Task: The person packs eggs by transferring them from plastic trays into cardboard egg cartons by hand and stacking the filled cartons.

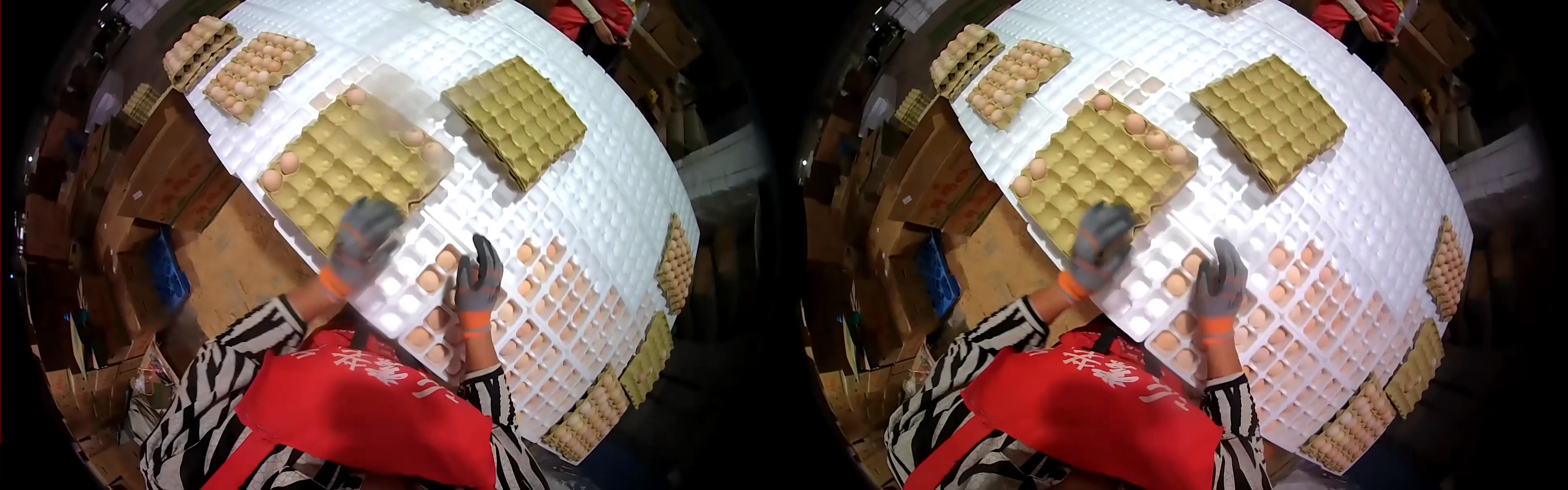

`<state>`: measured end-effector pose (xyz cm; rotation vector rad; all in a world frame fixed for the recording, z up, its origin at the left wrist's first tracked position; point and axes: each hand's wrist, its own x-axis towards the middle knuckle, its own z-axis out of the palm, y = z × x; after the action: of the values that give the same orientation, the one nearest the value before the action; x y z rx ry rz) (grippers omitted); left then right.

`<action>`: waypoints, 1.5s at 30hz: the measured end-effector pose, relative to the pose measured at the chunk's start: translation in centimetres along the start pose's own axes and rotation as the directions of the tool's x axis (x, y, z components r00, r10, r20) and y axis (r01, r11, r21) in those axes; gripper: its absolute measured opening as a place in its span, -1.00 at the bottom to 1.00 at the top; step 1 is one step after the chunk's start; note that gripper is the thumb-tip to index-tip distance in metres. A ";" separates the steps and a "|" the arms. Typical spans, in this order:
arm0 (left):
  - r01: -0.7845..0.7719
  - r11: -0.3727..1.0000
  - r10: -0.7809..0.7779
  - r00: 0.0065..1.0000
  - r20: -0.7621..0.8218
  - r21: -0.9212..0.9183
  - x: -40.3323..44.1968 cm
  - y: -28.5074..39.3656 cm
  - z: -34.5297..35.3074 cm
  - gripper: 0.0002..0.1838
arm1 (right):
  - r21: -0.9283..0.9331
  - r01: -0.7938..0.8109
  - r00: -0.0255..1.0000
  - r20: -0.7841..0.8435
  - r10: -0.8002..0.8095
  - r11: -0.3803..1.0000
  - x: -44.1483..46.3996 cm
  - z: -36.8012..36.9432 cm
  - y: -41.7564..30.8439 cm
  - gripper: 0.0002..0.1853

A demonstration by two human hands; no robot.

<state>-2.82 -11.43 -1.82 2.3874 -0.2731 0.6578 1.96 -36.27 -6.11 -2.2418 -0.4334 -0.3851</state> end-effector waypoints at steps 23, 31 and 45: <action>0.414 0.802 -0.466 0.885 0.018 0.432 -6.1 -21.3 -11.1 -0.47 | 0.919 -0.299 0.909 0.193 0.370 0.257 7.4 -1.0 -5.8 -0.32; 0.362 0.741 -0.493 0.865 0.091 0.565 -6.9 -26.1 -12.1 -0.47 | 0.837 -0.334 0.541 -0.206 0.815 0.434 -11.6 -20.8 7.6 -0.42; 0.582 0.784 -0.573 0.812 -0.108 0.216 -4.5 -26.5 -16.5 -0.47 | 0.777 -0.059 0.064 -0.624 0.779 0.627 -20.7 -47.8 35.2 -0.46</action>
<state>-3.83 19.69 -7.12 2.4867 0.5806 0.4517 -7.84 -98.39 -7.59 -0.9719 0.8145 -1.0397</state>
